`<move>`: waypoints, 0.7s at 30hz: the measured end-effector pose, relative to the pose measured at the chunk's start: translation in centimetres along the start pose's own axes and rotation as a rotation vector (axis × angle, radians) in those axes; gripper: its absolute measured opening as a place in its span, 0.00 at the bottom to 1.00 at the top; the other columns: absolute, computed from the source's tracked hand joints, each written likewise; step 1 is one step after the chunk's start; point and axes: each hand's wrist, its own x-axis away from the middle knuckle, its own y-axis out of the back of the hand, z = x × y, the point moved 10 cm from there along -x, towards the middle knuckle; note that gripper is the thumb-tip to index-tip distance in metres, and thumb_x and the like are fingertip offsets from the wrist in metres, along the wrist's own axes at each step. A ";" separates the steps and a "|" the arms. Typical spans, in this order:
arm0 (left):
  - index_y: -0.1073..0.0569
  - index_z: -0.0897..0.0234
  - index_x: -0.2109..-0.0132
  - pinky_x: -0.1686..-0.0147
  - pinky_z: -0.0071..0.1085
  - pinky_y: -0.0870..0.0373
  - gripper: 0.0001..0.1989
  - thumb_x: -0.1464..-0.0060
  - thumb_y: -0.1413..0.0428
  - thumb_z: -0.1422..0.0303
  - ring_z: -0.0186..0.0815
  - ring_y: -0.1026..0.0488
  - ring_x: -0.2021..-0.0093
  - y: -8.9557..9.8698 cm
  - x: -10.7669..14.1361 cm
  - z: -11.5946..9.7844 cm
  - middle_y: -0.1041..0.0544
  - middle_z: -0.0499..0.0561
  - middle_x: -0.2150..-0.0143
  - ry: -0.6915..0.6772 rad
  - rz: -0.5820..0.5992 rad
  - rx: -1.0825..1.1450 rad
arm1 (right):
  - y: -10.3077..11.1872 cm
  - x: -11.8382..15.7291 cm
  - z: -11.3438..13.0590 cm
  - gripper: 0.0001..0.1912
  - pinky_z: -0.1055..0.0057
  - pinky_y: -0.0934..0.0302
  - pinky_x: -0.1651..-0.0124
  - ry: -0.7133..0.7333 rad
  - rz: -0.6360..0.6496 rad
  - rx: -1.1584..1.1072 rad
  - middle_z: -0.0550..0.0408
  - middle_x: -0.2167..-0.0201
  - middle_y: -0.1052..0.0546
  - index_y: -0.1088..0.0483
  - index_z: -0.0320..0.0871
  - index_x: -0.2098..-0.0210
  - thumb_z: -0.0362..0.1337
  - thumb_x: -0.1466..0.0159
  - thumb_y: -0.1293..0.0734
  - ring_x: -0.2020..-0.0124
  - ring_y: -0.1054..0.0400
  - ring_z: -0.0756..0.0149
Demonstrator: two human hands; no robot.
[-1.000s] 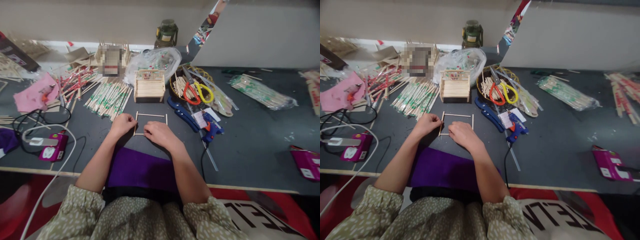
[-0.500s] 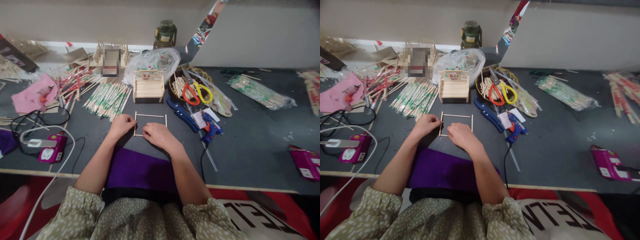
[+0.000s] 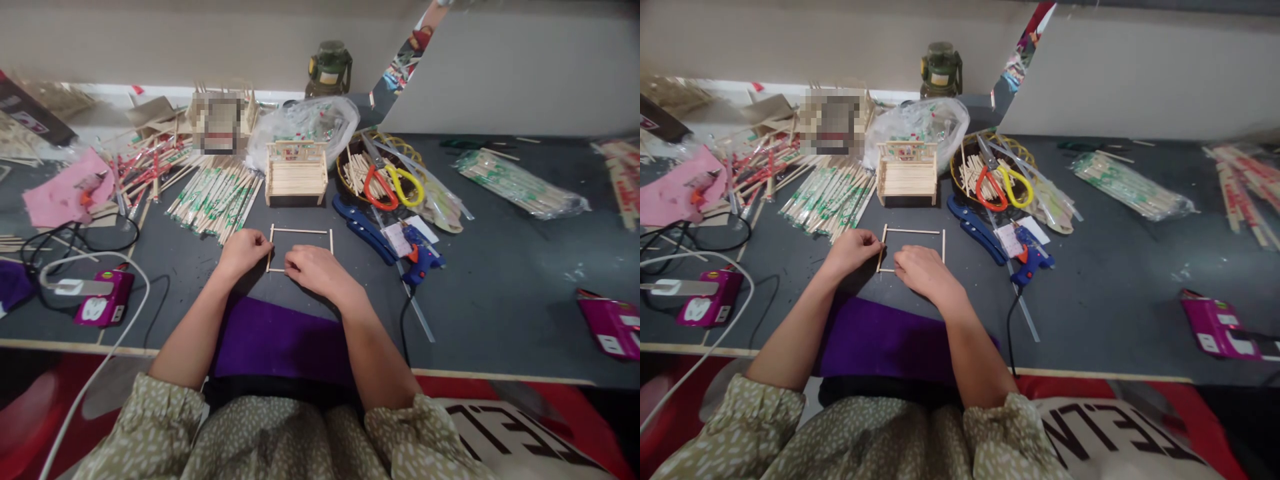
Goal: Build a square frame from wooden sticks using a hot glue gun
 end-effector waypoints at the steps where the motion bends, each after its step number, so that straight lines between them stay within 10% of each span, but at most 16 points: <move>1: 0.24 0.64 0.72 0.71 0.29 0.43 0.11 0.47 0.46 0.63 0.34 0.31 0.72 0.0 0.0 -0.1 0.23 0.51 0.74 -0.006 0.003 0.001 | 0.0 0.0 0.0 0.06 0.69 0.49 0.66 0.003 0.002 -0.011 0.54 0.66 0.24 0.29 0.43 0.69 0.32 0.35 0.35 0.64 0.32 0.65; 11: 0.23 0.64 0.70 0.72 0.29 0.43 0.11 0.46 0.44 0.62 0.33 0.33 0.74 -0.1 0.0 0.0 0.23 0.50 0.74 0.006 0.005 -0.019 | 3.6 -0.6 -4.1 0.10 0.68 0.46 0.60 -0.153 -0.383 -0.044 0.51 0.61 0.26 0.25 0.45 0.62 0.34 0.31 0.39 0.56 0.34 0.62; 21: 0.23 0.63 0.71 0.69 0.30 0.41 0.10 0.46 0.45 0.64 0.35 0.30 0.72 0.2 0.1 -0.1 0.22 0.51 0.73 0.001 -0.008 -0.031 | 2.6 -2.2 -5.4 0.13 0.67 0.46 0.63 -0.211 -0.335 0.081 0.47 0.60 0.25 0.24 0.43 0.63 0.34 0.30 0.41 0.56 0.35 0.59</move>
